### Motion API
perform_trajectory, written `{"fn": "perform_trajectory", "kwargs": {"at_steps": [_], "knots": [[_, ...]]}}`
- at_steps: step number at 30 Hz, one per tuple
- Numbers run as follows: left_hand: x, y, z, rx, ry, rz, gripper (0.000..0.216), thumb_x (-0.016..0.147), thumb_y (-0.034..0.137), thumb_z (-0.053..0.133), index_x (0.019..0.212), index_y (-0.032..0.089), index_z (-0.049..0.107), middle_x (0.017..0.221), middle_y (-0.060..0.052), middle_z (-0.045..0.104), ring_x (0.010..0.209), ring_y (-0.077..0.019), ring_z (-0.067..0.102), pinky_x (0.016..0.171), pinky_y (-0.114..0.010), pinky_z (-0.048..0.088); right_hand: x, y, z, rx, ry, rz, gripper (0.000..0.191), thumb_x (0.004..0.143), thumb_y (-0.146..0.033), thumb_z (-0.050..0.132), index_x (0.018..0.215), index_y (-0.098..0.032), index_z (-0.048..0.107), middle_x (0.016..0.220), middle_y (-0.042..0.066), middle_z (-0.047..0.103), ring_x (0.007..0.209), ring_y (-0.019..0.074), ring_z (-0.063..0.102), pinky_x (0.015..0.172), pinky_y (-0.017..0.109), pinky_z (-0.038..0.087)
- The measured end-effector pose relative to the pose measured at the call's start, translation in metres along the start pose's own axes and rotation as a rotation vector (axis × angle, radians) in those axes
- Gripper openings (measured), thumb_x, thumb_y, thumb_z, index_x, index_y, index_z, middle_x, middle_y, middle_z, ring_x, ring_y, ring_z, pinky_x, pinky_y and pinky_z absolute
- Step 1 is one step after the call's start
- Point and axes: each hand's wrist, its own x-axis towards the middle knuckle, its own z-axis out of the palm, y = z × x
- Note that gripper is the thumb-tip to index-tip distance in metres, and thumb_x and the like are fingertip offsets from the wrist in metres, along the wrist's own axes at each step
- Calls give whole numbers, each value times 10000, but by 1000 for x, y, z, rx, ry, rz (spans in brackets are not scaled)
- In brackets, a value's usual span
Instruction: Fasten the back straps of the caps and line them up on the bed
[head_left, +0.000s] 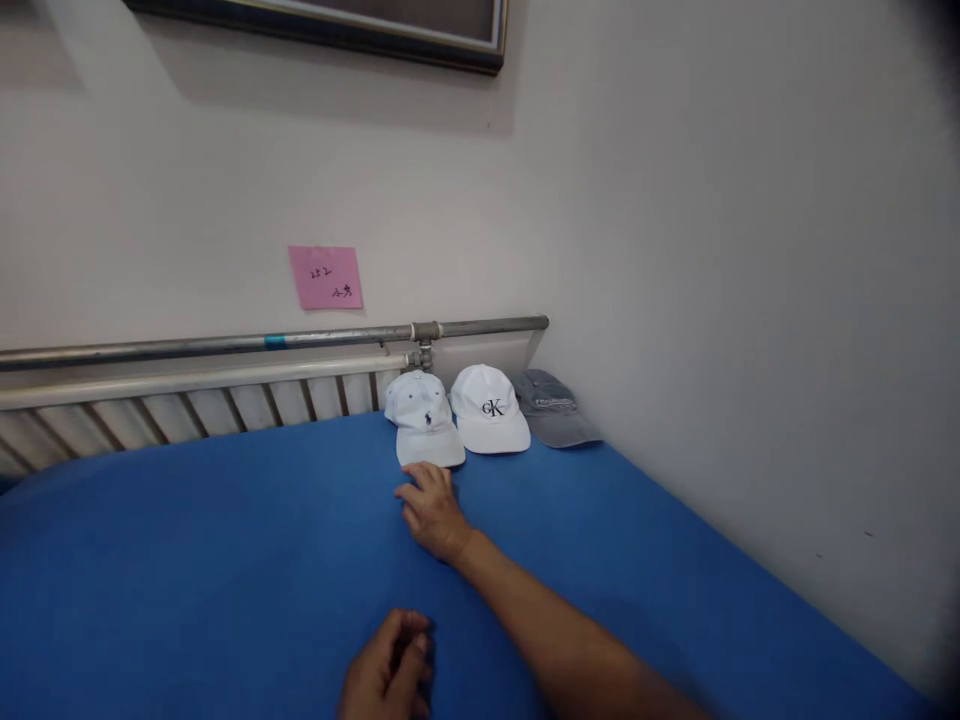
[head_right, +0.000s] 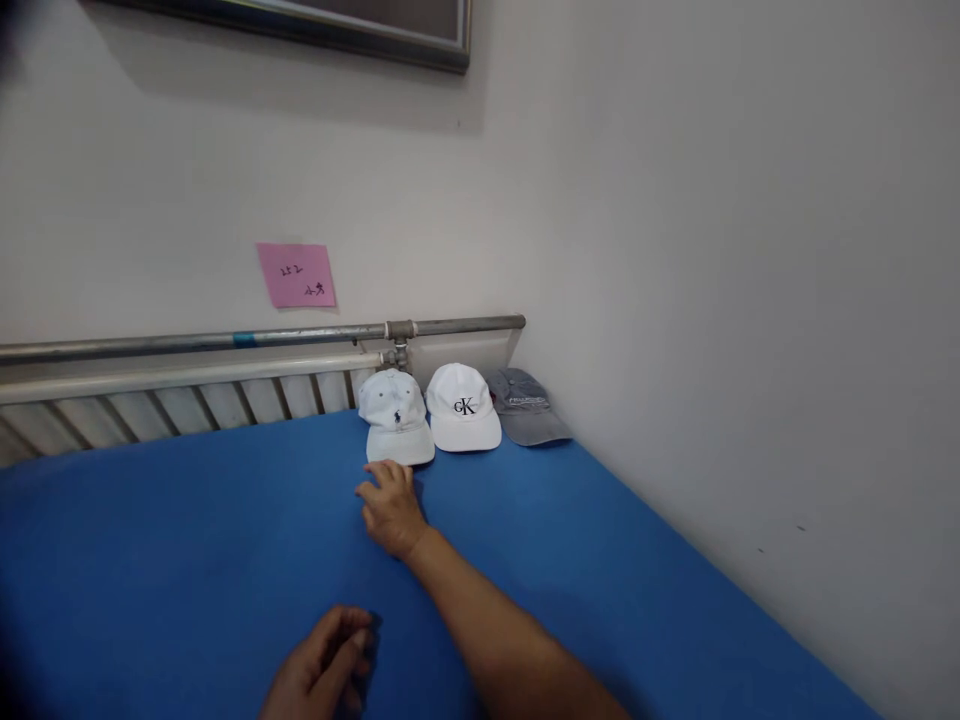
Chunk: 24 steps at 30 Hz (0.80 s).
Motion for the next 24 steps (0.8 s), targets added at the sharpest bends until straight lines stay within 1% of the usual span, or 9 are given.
{"fn": "perform_trajectory", "kwargs": {"at_steps": [2, 4, 6, 8, 11, 14, 18, 22, 24], "knots": [[1, 6, -4, 0, -37, 41, 419, 771, 545, 602, 915, 152, 620, 752, -52, 598, 649, -163, 578, 520, -245, 469, -10, -14, -1, 21, -19, -32, 261, 769, -107, 636, 1000, -221, 681, 1277, 65, 579, 1176, 205, 486, 972, 366, 357], [0, 15, -6, -30, -22, 69, 303, 765, 449, 636, 841, 156, 614, 696, -27, 578, 608, -148, 570, 469, -217, 440, -22, -28, -5, 60, -44, -63, 255, 777, -90, 605, 989, -212, 676, 1260, 72, 594, 1138, 202, 522, 955, 370, 381], [-2, 25, -7, -92, 59, 79, 185, 739, 328, 671, 737, 160, 596, 600, 1, 545, 529, -122, 528, 425, -188, 396, -36, -40, -10, 124, -66, -90, 262, 795, -63, 542, 982, -193, 672, 1239, 105, 604, 1113, 220, 546, 945, 404, 397], [-4, 33, -13, -189, 145, 63, 139, 730, 220, 666, 650, 157, 572, 548, 8, 540, 460, -94, 473, 409, -176, 371, -50, -49, -16, 212, -90, -125, 271, 801, -46, 482, 955, -161, 672, 1213, 158, 610, 1113, 262, 558, 928, 453, 412], [-2, 41, -35, -272, 333, 8, 69, 734, 120, 627, 681, 148, 591, 548, 7, 558, 448, -96, 496, 396, -171, 375, -63, -55, -16, 267, -105, -190, 277, 835, -108, 439, 964, -181, 673, 1170, 161, 628, 1088, 274, 590, 899, 468, 449], [-7, 43, -70, -405, 581, 9, 57, 759, 84, 593, 763, 139, 578, 605, 1, 568, 461, -90, 513, 408, -171, 399, -70, -56, -11, 280, -88, -241, 267, 860, -179, 434, 958, -216, 679, 1131, 134, 648, 1048, 259, 624, 870, 444, 484], [-39, 42, -119, -618, 909, 108, 104, 828, 148, 565, 917, 156, 512, 772, -19, 572, 581, -95, 582, 528, -212, 502, -74, -59, -12, 270, -72, -219, 269, 858, -221, 430, 921, -213, 692, 1092, 133, 665, 1005, 266, 648, 829, 449, 513], [-78, 30, -164, -753, 1217, 212, 131, 876, 264, 547, 942, 184, 467, 865, -10, 533, 669, -85, 590, 624, -221, 533, -73, -60, -13, 258, -86, -208, 273, 843, -210, 430, 901, -206, 697, 1069, 136, 675, 1005, 269, 652, 840, 468, 513], [-91, 24, -179, -796, 1312, 237, 164, 889, 332, 528, 915, 178, 482, 880, -18, 530, 714, -97, 599, 649, -231, 541, -72, -60, -14, 262, -83, -212, 268, 840, -200, 434, 892, -211, 696, 1064, 135, 678, 1003, 265, 652, 845, 463, 512]]}}
